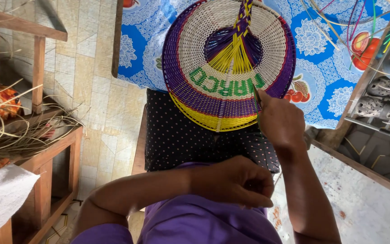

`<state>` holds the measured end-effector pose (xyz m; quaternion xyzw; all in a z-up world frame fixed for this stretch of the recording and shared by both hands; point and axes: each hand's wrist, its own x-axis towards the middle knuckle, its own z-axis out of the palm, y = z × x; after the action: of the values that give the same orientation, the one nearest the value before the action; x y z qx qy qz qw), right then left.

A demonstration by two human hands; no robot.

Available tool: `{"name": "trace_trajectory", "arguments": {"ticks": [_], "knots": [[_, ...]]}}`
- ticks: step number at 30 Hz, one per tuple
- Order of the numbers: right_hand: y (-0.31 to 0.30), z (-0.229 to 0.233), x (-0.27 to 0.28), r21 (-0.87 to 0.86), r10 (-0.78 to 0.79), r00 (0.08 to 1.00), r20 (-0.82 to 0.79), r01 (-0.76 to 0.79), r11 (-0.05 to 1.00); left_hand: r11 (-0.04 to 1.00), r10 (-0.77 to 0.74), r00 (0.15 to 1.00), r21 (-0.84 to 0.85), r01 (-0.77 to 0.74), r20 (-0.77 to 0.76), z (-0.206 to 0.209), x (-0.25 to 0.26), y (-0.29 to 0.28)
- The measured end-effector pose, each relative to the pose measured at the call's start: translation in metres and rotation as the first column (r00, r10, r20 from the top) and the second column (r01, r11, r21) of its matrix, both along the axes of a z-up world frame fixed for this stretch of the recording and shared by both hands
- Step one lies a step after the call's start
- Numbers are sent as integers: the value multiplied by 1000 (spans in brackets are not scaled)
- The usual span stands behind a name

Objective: A person is weaving a colorful decorative fan using thin fibers and a small tool to thread the material through the frame.

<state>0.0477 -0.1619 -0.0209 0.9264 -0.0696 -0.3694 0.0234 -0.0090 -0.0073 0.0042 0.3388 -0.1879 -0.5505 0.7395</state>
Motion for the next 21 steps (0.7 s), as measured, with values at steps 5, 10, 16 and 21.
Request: {"name": "trace_trajectory", "arguments": {"ticks": [5, 10, 16, 21], "knots": [[5, -2, -1, -9, -4, 1000, -2, 4, 1000, 999, -11, 981, -32, 17, 193, 1, -6, -9], [4, -9, -6, -28, 22, 999, 45, -21, 999, 946, -162, 950, -233, 226, 265, -7, -46, -31], [-17, 25, -26, 351, -211, 953, 216, 126, 928, 999, 43, 762, -4, -53, 647, -68, -43, -36], [-12, 50, -79, 765, -627, 778, 16, 394, 509, 775, 4, 750, 472, -420, 661, -50, -7, -15]]}}
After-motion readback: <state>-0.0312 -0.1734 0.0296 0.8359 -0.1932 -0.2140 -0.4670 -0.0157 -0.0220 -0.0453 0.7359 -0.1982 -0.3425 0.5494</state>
